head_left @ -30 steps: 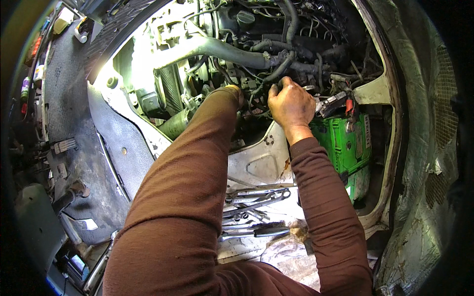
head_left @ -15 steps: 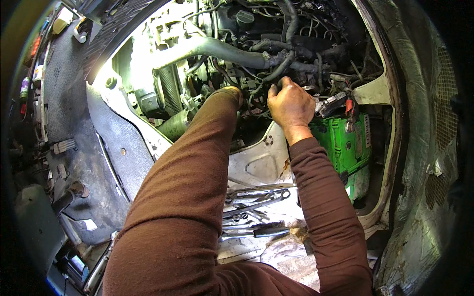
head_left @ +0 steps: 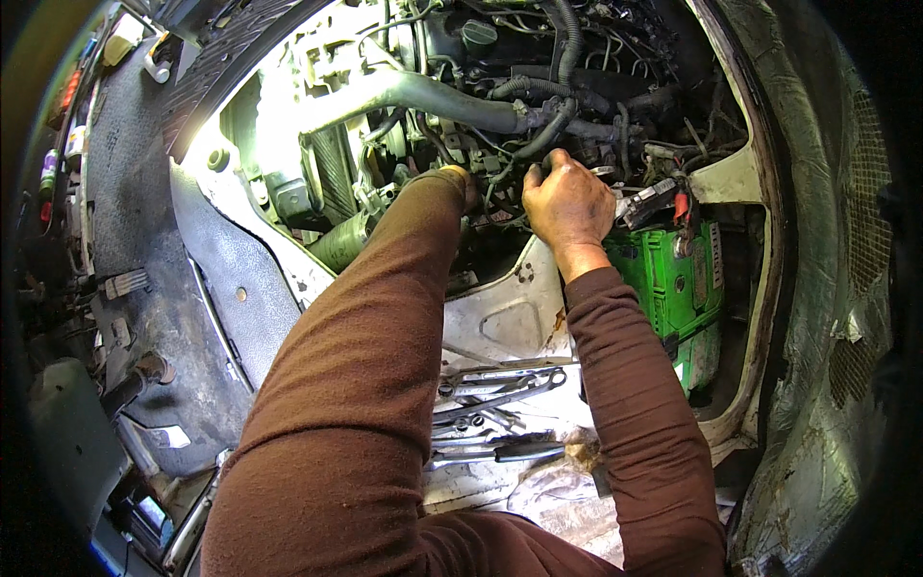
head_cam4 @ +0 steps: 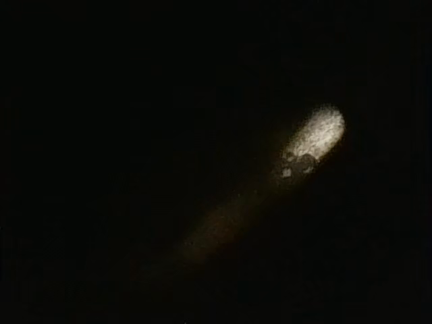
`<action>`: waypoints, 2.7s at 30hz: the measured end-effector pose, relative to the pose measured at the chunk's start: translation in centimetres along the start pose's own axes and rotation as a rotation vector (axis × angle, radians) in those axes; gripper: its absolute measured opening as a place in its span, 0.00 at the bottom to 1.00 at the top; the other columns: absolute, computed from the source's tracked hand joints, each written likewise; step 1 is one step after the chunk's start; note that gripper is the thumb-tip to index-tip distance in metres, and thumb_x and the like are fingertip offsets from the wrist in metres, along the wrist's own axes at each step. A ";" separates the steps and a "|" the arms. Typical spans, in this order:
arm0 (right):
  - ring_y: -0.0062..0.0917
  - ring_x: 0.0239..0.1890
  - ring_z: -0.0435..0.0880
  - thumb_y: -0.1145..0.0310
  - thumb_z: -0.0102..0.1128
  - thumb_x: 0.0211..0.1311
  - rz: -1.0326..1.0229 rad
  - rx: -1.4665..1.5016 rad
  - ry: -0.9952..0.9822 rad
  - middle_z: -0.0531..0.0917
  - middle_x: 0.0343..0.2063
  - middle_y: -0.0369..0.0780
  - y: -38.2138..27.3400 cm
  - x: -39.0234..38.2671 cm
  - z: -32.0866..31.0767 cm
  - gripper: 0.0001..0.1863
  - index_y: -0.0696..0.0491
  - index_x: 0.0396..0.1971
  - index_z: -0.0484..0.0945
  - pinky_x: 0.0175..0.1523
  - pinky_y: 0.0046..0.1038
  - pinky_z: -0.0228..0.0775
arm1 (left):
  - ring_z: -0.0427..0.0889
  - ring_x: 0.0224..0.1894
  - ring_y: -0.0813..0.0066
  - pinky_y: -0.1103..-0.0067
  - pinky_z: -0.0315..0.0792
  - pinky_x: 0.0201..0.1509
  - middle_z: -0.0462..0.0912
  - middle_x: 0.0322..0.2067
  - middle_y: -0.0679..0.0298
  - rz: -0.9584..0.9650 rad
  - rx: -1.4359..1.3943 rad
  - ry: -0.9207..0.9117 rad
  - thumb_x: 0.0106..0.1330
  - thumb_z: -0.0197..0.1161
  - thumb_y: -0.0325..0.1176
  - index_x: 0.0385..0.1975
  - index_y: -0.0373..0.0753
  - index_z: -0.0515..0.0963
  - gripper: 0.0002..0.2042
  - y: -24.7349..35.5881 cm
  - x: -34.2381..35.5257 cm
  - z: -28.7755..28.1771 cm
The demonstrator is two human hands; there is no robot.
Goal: The person installs a cylindrical engine component into the engine bay, aligns it, and secures it by hand. They then use a wrench to tighten fasteners on the component and surrounding parts.
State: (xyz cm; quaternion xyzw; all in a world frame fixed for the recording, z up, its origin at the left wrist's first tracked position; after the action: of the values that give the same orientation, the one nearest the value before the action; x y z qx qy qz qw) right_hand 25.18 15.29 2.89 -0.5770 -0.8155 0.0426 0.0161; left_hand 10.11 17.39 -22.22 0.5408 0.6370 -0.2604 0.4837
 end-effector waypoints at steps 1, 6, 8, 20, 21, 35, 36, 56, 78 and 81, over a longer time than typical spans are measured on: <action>0.40 0.44 0.88 0.54 0.59 0.61 0.000 0.004 0.001 0.88 0.37 0.44 -0.2 0.0 -0.1 0.17 0.53 0.38 0.83 0.51 0.41 0.77 | 0.83 0.51 0.55 0.57 0.75 0.57 0.84 0.51 0.55 -0.003 -0.008 -0.009 0.64 0.61 0.40 0.49 0.43 0.85 0.17 -0.4 0.3 -0.1; 0.41 0.43 0.88 0.54 0.58 0.62 0.002 -0.016 0.008 0.88 0.37 0.44 0.3 0.1 0.2 0.17 0.53 0.38 0.83 0.50 0.41 0.77 | 0.82 0.52 0.53 0.58 0.76 0.57 0.84 0.51 0.54 0.020 -0.060 0.068 0.64 0.60 0.38 0.48 0.44 0.85 0.15 0.5 0.6 0.4; 0.41 0.43 0.88 0.54 0.58 0.62 0.007 -0.015 0.006 0.88 0.37 0.45 0.5 0.0 0.3 0.17 0.53 0.38 0.83 0.50 0.41 0.77 | 0.83 0.42 0.62 0.58 0.76 0.49 0.85 0.44 0.54 0.021 -0.013 0.064 0.63 0.60 0.39 0.43 0.39 0.85 0.15 0.6 0.3 0.4; 0.41 0.45 0.88 0.54 0.57 0.62 0.026 -0.018 -0.006 0.88 0.39 0.45 1.1 0.0 0.0 0.17 0.53 0.38 0.83 0.52 0.42 0.76 | 0.84 0.45 0.61 0.60 0.77 0.49 0.85 0.45 0.53 0.118 0.053 0.019 0.66 0.55 0.42 0.46 0.38 0.84 0.18 1.2 1.3 0.3; 0.41 0.45 0.88 0.54 0.57 0.62 0.006 0.001 -0.005 0.88 0.38 0.45 0.0 0.1 -0.2 0.17 0.53 0.39 0.83 0.52 0.42 0.76 | 0.83 0.50 0.57 0.59 0.77 0.53 0.85 0.48 0.54 0.046 0.010 -0.016 0.66 0.57 0.40 0.47 0.41 0.85 0.16 -0.2 2.4 0.3; 0.42 0.44 0.87 0.54 0.59 0.62 0.017 -0.012 -0.022 0.88 0.38 0.45 0.0 0.1 -0.1 0.17 0.53 0.39 0.83 0.51 0.42 0.77 | 0.81 0.60 0.50 0.59 0.75 0.63 0.83 0.56 0.54 -0.026 -0.228 0.124 0.65 0.57 0.37 0.52 0.48 0.85 0.17 0.5 -5.2 -0.6; 0.42 0.44 0.88 0.54 0.59 0.62 0.003 -0.009 -0.023 0.88 0.38 0.45 -0.5 0.1 -0.1 0.17 0.53 0.39 0.83 0.51 0.42 0.77 | 0.81 0.60 0.50 0.59 0.75 0.63 0.83 0.56 0.54 -0.053 -0.200 0.107 0.65 0.57 0.37 0.51 0.48 0.85 0.17 -0.2 -4.2 -0.3; 0.41 0.45 0.88 0.54 0.58 0.62 0.029 -0.025 -0.038 0.88 0.39 0.44 0.5 0.1 0.0 0.18 0.53 0.40 0.83 0.52 0.42 0.76 | 0.82 0.58 0.48 0.54 0.76 0.62 0.83 0.56 0.55 0.006 -0.187 0.161 0.63 0.61 0.36 0.51 0.46 0.85 0.17 1.0 -2.7 0.1; 0.42 0.44 0.88 0.55 0.58 0.62 0.001 0.008 -0.008 0.88 0.38 0.46 -0.4 0.0 -0.3 0.17 0.53 0.39 0.83 0.51 0.42 0.77 | 0.83 0.55 0.58 0.60 0.76 0.57 0.84 0.53 0.55 -0.038 0.017 -0.004 0.65 0.59 0.40 0.50 0.45 0.85 0.17 -1.3 2.8 1.2; 0.41 0.44 0.88 0.55 0.58 0.62 -0.030 0.040 -0.030 0.88 0.38 0.46 -1.8 0.0 0.4 0.17 0.53 0.39 0.83 0.51 0.42 0.77 | 0.82 0.56 0.58 0.60 0.75 0.58 0.83 0.54 0.57 -0.081 0.044 0.006 0.65 0.61 0.42 0.51 0.46 0.84 0.17 -4.0 4.6 2.5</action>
State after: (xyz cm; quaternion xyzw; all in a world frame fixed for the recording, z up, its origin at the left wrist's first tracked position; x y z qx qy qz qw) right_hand 23.43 14.69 2.67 -0.5637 -0.8231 0.0673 0.0158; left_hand 7.45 16.16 -28.06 0.5261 0.6539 -0.2919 0.4588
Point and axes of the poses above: each hand's wrist, its own x-axis towards the middle knuckle, its own z-axis out of the palm, y = z × x, the point moved 2 cm from there along x, towards the middle knuckle
